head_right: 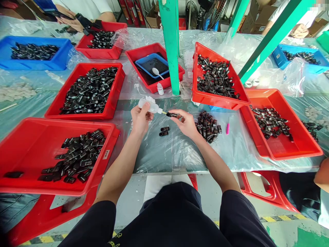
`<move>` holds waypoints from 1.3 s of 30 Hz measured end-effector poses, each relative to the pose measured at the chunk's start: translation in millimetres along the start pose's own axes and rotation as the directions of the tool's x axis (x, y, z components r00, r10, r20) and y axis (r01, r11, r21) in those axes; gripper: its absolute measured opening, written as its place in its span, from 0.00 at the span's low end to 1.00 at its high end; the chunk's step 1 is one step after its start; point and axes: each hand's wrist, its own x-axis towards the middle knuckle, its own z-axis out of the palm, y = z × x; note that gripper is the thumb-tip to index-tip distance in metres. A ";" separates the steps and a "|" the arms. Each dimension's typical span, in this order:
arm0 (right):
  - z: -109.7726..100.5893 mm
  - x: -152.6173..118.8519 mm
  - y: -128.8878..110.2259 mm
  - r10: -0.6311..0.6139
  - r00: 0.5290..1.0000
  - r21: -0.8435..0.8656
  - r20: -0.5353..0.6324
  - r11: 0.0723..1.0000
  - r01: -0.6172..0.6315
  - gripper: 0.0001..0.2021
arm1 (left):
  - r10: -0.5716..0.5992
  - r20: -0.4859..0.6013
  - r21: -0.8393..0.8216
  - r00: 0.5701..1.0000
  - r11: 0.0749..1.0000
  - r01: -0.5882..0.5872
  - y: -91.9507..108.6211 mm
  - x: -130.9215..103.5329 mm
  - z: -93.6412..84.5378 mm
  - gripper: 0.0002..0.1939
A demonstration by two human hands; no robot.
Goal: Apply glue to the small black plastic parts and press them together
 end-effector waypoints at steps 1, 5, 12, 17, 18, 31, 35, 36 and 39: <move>-0.1 -0.1 -0.1 0.000 1.000 -0.001 0.001 1.000 0.000 0.19 | -0.001 -0.002 0.000 1.000 1.000 0.001 0.3 0.0 0.2 0.26; -0.7 -0.5 0.6 0.009 1.000 -0.022 0.001 1.000 -0.009 0.20 | -0.010 -0.010 0.003 1.000 1.000 0.010 1.6 -0.4 1.2 0.26; -0.3 -0.6 1.7 0.027 1.000 -0.049 0.006 0.998 -0.027 0.22 | -0.083 -0.034 -0.010 0.996 0.997 0.083 2.9 -0.4 2.7 0.23; -0.2 0.0 1.7 0.020 1.000 -0.020 -0.001 1.000 -0.020 0.20 | -0.138 -0.039 -0.031 0.990 0.990 0.137 4.2 -0.2 4.0 0.23; -0.3 0.1 1.8 0.020 1.000 -0.017 -0.004 1.000 -0.020 0.20 | -0.139 -0.046 -0.033 0.989 0.990 0.138 4.4 -0.2 4.1 0.23; 1.0 -2.2 7.6 0.016 0.982 -0.125 0.191 0.992 0.008 0.16 | -0.185 -0.160 -0.131 0.970 0.978 0.165 4.2 6.5 -2.2 0.25; 7.7 -8.0 6.2 -0.001 0.923 -0.311 0.386 0.942 0.131 0.10 | -0.193 -0.157 -0.137 0.969 0.976 0.172 5.4 7.0 -2.0 0.26; 10.1 -9.5 6.3 -0.001 0.909 -0.345 0.416 0.925 0.159 0.10 | -0.195 -0.157 -0.132 0.968 0.976 0.175 5.7 6.9 -1.7 0.26; 15.3 -12.4 5.9 0.007 0.880 -0.425 0.475 0.878 0.222 0.09 | -0.193 -0.153 -0.132 0.969 0.976 0.174 5.8 6.1 -1.2 0.26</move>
